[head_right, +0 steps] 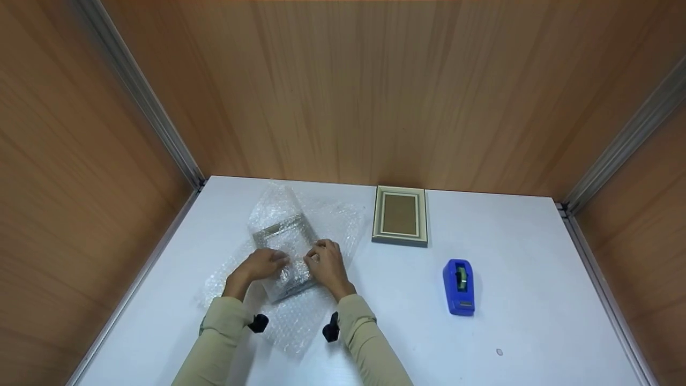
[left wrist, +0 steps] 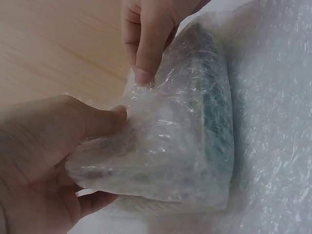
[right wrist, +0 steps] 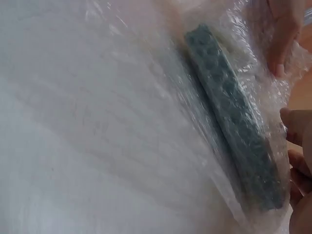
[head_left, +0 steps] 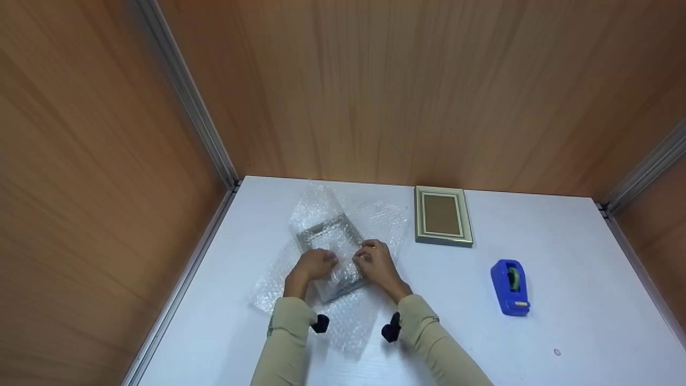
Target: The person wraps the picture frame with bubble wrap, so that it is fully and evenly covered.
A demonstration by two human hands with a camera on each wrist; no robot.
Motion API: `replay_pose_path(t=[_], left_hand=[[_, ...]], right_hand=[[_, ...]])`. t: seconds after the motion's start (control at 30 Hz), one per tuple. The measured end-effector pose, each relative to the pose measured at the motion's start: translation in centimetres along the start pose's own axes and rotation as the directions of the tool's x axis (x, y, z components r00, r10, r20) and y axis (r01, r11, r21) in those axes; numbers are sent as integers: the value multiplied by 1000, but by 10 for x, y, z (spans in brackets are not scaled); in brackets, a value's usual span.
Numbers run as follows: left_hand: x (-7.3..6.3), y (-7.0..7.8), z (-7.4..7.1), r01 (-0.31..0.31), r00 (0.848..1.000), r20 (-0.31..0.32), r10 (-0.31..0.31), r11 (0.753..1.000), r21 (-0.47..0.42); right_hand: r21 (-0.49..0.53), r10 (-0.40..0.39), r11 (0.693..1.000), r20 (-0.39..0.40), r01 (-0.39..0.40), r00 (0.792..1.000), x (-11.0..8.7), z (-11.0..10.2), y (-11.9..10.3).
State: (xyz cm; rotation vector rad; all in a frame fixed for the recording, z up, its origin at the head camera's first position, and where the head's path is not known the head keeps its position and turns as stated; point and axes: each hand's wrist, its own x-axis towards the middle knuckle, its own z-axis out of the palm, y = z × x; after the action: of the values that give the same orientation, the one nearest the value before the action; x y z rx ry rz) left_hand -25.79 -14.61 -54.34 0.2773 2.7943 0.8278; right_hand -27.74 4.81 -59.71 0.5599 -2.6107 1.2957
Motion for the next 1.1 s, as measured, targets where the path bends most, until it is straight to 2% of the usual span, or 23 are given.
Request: replay_pose_path(t=[0.13,0.23,0.3,0.33,0.47,0.53,0.57,0.63,0.83,1.03,1.1], left_hand=[[0,0,1,-5,1000,-17,5,1000,13],[-1,0,1,-21,999,-28,21,1000,23],[-1,-1,1,-33,999,-34,34,999,33],[-2,-1,1,-33,999,-38,34,999,31],[-1,-3,0,-28,999,-41,30,999,31],[-1,-3,0,-26,999,-42,27,999,23],[-2,-4,0,-28,999,-40,29,999,23],[-2,-4,0,-36,999,-40,37,999,20],[-2,-6,2,-80,993,-85,82,997,22],[2,-13,8,-52,988,-145,49,998,-22],[4,-17,12,-50,983,-175,45,998,-24]], right_hand=[[15,28,999,39,-29,999,2,-16,13],[22,68,997,121,-71,990,3,-30,19],[38,92,994,194,-102,977,3,-38,21],[50,67,996,221,-80,973,4,-38,29],[82,35,995,290,-61,956,5,-43,30],[90,4,995,286,-31,958,5,-41,30],[85,24,995,287,-50,958,5,-43,21],[77,6,997,267,-28,964,4,-40,19],[-10,-14,1000,216,16,976,-2,-33,13],[-133,30,991,172,-6,985,-5,-29,7],[-186,18,982,147,10,989,-6,-27,5]])
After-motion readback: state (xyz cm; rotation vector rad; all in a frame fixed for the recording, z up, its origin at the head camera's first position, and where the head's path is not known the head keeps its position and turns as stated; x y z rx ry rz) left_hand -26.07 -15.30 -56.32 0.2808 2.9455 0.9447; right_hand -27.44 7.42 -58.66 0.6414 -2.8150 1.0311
